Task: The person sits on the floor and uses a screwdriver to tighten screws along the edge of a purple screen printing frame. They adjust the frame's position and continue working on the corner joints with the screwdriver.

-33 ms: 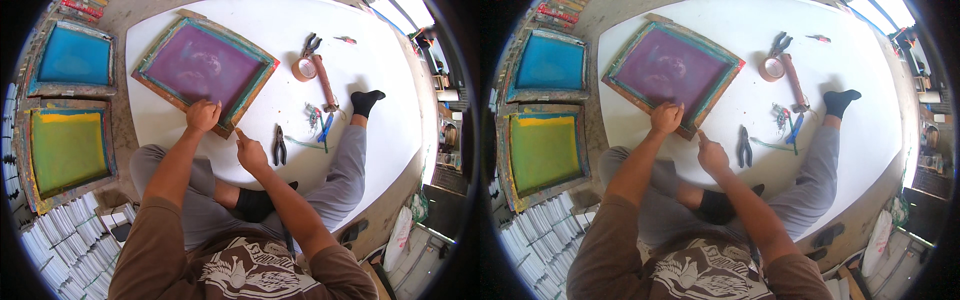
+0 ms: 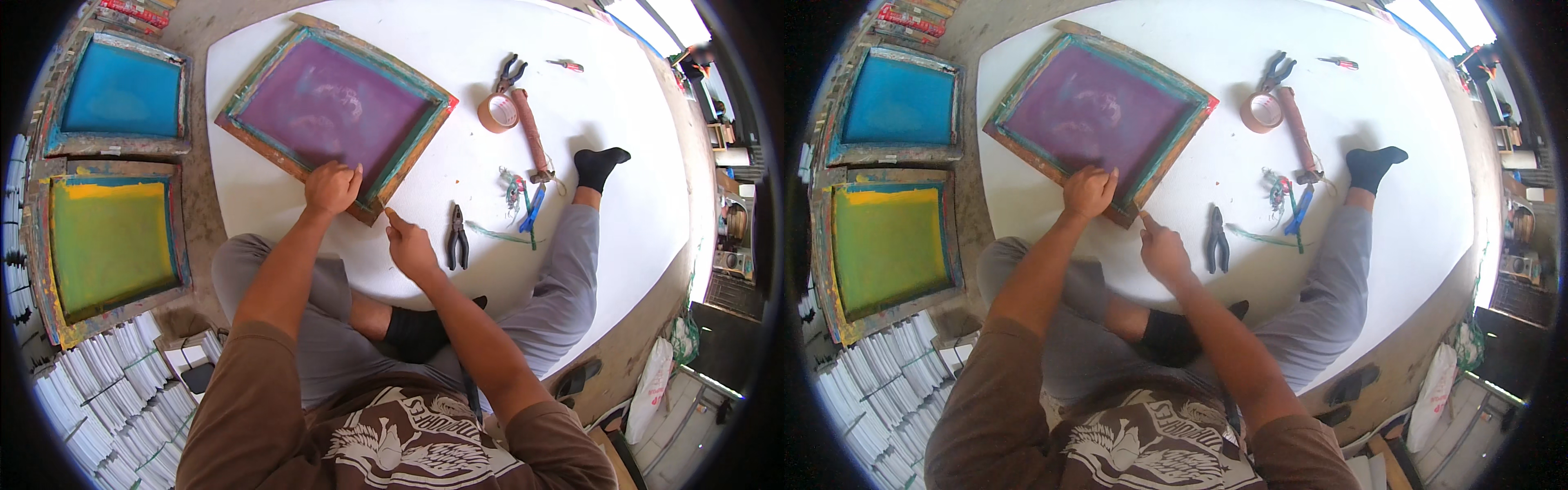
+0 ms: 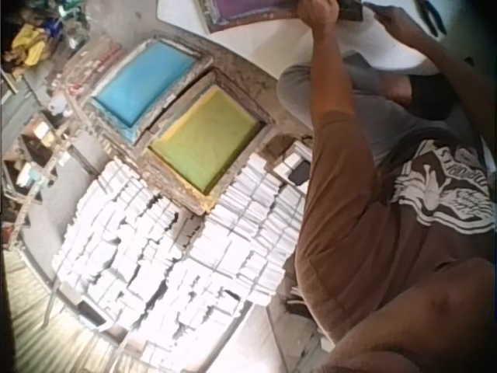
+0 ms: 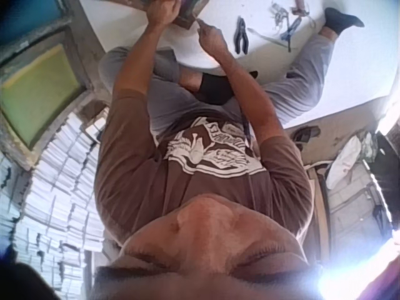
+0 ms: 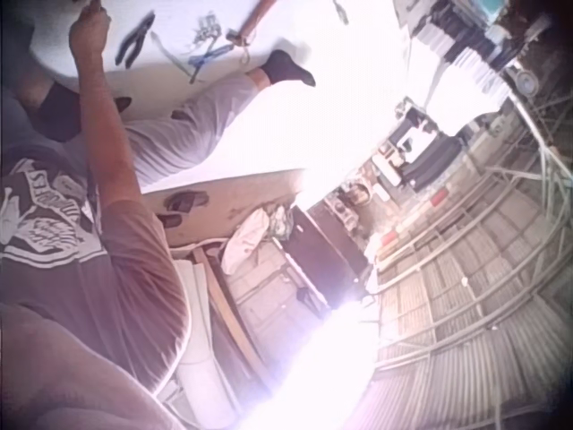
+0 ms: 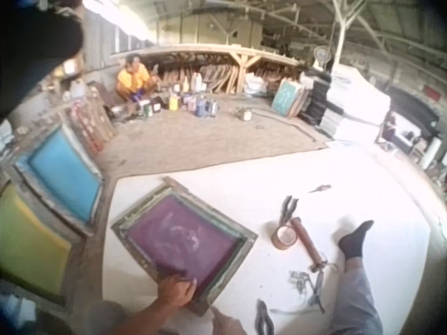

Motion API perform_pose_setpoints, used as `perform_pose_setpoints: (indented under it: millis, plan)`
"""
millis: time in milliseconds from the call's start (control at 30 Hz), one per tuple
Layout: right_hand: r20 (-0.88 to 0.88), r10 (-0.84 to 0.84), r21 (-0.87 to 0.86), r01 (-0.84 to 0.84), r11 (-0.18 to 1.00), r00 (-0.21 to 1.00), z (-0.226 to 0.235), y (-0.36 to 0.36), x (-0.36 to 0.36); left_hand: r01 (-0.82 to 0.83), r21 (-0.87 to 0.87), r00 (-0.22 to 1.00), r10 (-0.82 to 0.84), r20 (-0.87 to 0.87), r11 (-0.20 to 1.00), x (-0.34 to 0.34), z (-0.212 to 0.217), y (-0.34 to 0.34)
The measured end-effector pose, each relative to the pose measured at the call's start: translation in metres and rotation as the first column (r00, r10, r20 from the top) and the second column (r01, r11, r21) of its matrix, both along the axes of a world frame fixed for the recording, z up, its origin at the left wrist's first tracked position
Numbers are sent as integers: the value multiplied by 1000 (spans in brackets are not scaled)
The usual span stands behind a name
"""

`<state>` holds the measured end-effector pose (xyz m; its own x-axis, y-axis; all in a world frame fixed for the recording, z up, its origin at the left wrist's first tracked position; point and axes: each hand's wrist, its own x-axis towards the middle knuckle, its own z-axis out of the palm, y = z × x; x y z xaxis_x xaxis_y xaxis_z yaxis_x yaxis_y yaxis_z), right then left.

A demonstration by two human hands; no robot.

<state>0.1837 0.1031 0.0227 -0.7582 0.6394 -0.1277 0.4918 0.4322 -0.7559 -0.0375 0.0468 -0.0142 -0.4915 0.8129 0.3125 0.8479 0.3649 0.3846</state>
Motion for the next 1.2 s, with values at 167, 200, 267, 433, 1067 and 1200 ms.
perform_pose_setpoints:
  millis: [167,200,267,433,1067,1200]
  plan:
    - [192,-75,-648,183,740,979,20,30,0,-24,19,1000,24,-7,1000,-4,-6,-2]
    - [99,-41,-479,84,874,994,2,28,6,-13,14,1000,14,-6,1000,-4,-4,0]
    - [83,49,-202,-32,979,995,-10,23,12,-11,-4,1000,11,2,1000,-3,-3,-1]
    - [400,96,20,-113,993,911,31,7,-3,-14,4,1000,14,-3,1000,-2,-3,-4]
    - [144,-29,149,7,989,989,2,12,11,-16,-18,1000,16,-6,1000,-3,0,-3]
    - [132,-114,-573,170,802,985,-11,33,13,-17,11,1000,17,-10,1000,-3,-4,-4]
